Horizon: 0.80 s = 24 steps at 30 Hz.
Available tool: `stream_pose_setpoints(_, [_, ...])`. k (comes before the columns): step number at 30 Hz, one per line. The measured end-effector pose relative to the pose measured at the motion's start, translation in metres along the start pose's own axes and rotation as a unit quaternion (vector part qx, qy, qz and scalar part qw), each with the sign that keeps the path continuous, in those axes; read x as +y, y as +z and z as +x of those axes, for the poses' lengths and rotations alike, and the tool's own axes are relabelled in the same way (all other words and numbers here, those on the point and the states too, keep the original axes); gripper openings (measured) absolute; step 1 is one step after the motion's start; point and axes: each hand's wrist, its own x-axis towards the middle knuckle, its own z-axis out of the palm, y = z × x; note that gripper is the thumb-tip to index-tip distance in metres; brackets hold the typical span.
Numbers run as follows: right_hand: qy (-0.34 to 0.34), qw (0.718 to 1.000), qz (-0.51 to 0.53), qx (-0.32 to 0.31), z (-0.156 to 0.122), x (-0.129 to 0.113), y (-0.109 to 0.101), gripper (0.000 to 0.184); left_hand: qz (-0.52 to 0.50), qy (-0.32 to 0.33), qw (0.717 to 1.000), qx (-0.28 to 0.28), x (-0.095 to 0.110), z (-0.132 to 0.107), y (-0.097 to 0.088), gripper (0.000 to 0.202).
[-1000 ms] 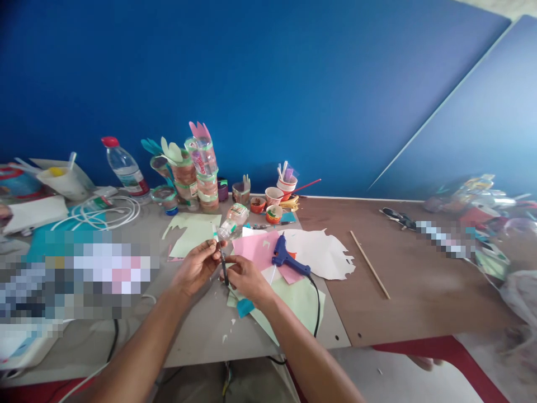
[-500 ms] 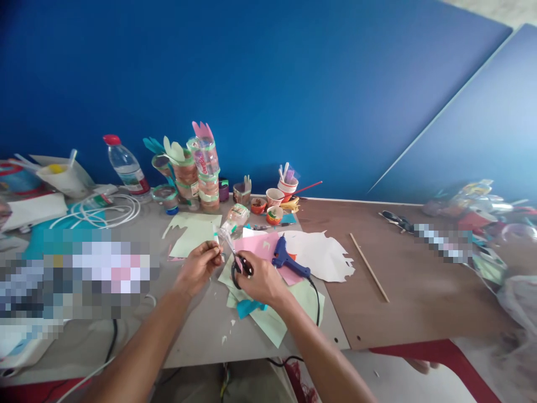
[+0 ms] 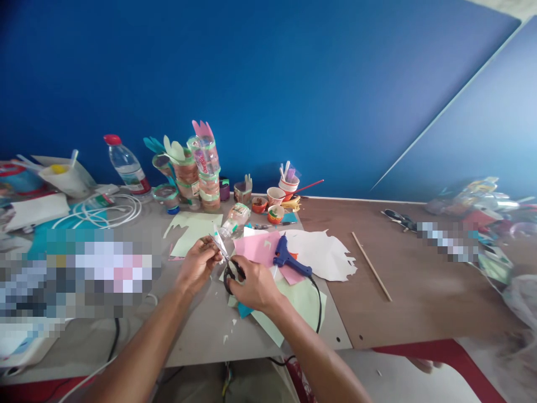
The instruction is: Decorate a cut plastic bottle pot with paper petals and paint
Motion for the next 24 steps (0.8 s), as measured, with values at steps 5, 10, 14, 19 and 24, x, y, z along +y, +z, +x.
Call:
stream_pose_setpoints(5, [-0.001, 1.000, 0.008, -0.006, 0.0005, -0.0030, 0.0009, 0.040, 0.005, 0.011, 1.000, -0.006, -0.0002, -0.0004, 0.0009, 0.036])
stream_pose_setpoints(10, [-0.003, 1.000, 0.013, -0.007, 0.0022, -0.0021, 0.0032, 0.040, 0.012, 0.017, 1.000, -0.009, -0.0026, 0.0009, -0.0004, 0.036])
stream_pose_setpoints(14, [-0.012, 0.999, 0.036, -0.007, 0.0027, -0.0014, 0.0056, 0.040, 0.014, 0.012, 1.000, -0.009, -0.0036, 0.0014, -0.0021, 0.036])
stream_pose_setpoints(19, [-0.009, 0.999, 0.036, -0.010, 0.0025, -0.0020, 0.0044, 0.039, 0.018, 0.012, 1.000, -0.017, -0.0029, 0.0013, -0.0032, 0.035])
stream_pose_setpoints(24, [-0.013, 0.999, 0.046, -0.017, 0.0023, -0.0005, 0.0020, 0.037, 0.008, 0.008, 1.000, -0.018, -0.0008, 0.0006, -0.0019, 0.037])
